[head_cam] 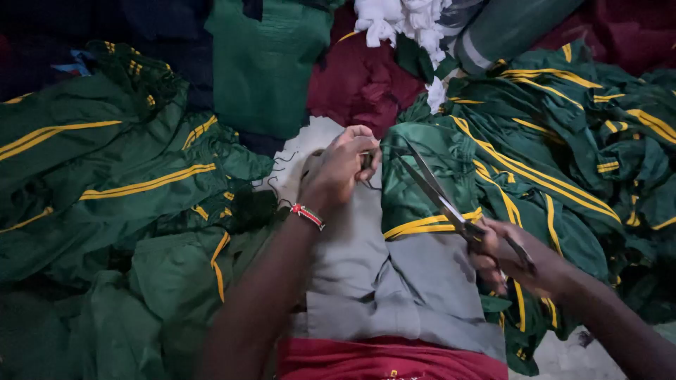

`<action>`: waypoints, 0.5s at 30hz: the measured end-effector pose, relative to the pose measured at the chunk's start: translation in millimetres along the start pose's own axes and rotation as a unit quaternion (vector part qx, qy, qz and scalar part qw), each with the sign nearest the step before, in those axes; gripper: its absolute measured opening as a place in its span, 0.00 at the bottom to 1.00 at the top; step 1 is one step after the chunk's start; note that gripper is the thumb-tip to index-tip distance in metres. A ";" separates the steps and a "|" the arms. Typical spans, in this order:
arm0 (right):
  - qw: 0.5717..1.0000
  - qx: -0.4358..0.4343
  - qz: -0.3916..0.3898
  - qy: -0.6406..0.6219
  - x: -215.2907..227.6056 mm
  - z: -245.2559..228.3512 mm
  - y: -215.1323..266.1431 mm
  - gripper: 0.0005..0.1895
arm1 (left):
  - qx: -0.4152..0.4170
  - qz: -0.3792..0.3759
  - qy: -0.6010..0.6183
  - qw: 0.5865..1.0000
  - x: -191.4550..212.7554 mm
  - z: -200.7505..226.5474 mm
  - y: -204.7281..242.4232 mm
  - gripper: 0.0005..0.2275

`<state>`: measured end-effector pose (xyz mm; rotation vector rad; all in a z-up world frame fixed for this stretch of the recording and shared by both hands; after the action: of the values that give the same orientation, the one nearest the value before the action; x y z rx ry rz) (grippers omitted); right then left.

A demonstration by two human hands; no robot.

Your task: Trimming loose threads from green and yellow garments using scissors

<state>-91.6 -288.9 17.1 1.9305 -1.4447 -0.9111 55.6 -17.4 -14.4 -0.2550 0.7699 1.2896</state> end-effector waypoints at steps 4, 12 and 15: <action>0.984 0.147 -0.098 -0.003 -24.9 -21.6 -32.1 0.28 | -0.057 -0.034 -0.046 0.997 2.3 -20.1 -11.7 0.15; 0.977 0.201 -0.048 -0.053 -77.6 -47.8 -40.0 0.21 | -0.324 -0.017 -0.525 0.786 64.7 -45.0 -12.1 0.12; 0.951 0.274 -0.064 0.130 -63.1 -43.2 -13.3 0.28 | 0.011 0.037 -0.141 0.989 49.4 -2.8 25.0 0.21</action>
<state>-61.7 -223.0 45.3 2.4569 -1.5309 -0.2925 35.1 26.0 -42.1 -0.0241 0.5562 1.3512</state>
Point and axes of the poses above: each hand's wrist, its own y-axis away from the middle knuckle, its own x-axis out of the back of the hand, z = x × y, the point moved 6 cm from there along -y, towards the middle knuckle, and after that the axes turned 4 degrees about -y, right-handed, at the moved point
